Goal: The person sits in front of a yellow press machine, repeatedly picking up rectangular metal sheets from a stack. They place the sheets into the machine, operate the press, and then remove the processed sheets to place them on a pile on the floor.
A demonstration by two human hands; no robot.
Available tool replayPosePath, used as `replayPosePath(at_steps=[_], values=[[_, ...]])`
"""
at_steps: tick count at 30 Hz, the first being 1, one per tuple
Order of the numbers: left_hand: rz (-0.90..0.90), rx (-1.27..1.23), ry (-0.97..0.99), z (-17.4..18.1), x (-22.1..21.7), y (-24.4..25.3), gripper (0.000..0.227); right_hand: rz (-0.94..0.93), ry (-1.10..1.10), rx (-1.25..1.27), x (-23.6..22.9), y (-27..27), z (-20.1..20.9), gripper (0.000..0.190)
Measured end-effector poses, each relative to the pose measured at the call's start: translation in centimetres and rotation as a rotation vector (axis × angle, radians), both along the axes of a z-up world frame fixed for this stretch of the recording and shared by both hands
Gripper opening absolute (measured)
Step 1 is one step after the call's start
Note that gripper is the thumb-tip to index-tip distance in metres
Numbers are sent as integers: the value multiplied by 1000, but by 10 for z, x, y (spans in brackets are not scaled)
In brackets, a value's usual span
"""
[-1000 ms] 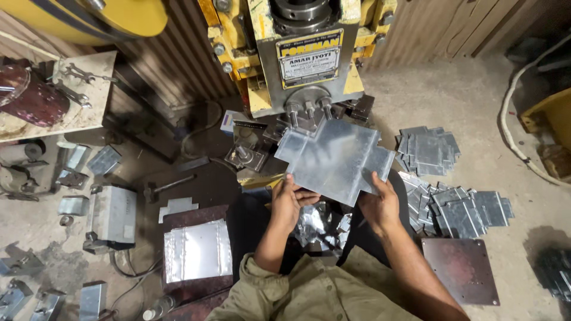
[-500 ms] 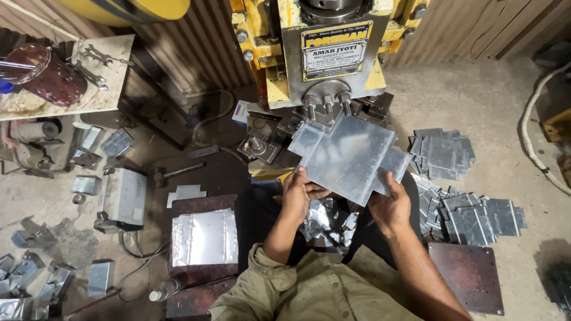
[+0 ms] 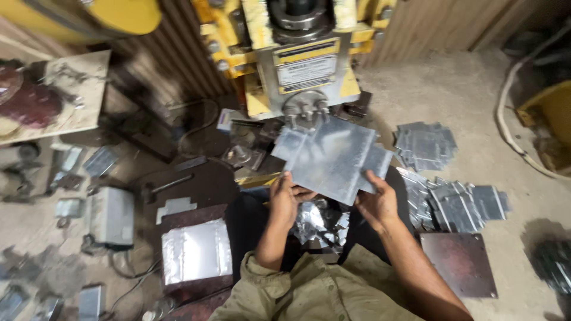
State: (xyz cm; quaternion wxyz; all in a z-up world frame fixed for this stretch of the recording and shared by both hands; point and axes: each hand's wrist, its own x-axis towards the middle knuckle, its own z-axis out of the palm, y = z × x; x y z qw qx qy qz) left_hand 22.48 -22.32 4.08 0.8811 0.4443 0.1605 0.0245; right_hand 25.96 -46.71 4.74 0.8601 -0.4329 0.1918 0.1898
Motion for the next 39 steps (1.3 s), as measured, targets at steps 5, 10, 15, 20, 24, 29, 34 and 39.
replayPosePath(at_steps=[5, 10, 15, 20, 24, 29, 34, 39], values=[[-255, 53, -42, -4, -32, 10, 46, -28, -10, 91, -4, -53, -76, 27], [-546, 121, -153, 12, -65, 39, 69, -463, -19, 85, -40, -95, -21, 31], [-222, 258, 44, -32, -92, 88, 63, -639, -145, 194, 15, -131, 11, 54], [329, 322, 201, -122, -122, 167, 39, -693, -16, 121, 108, -157, -92, 49], [739, 712, 424, -127, -158, 175, 29, -449, 274, -118, 85, -147, -134, 50], [583, 300, 901, -70, -188, 122, 32, -334, 363, -421, 51, -151, -152, 33], [518, -117, 871, -22, -187, 118, 36, -252, 164, -329, 30, -157, -144, 32], [524, 38, 885, -13, -182, 123, 42, -396, 114, -111, 43, -164, -123, 24]])
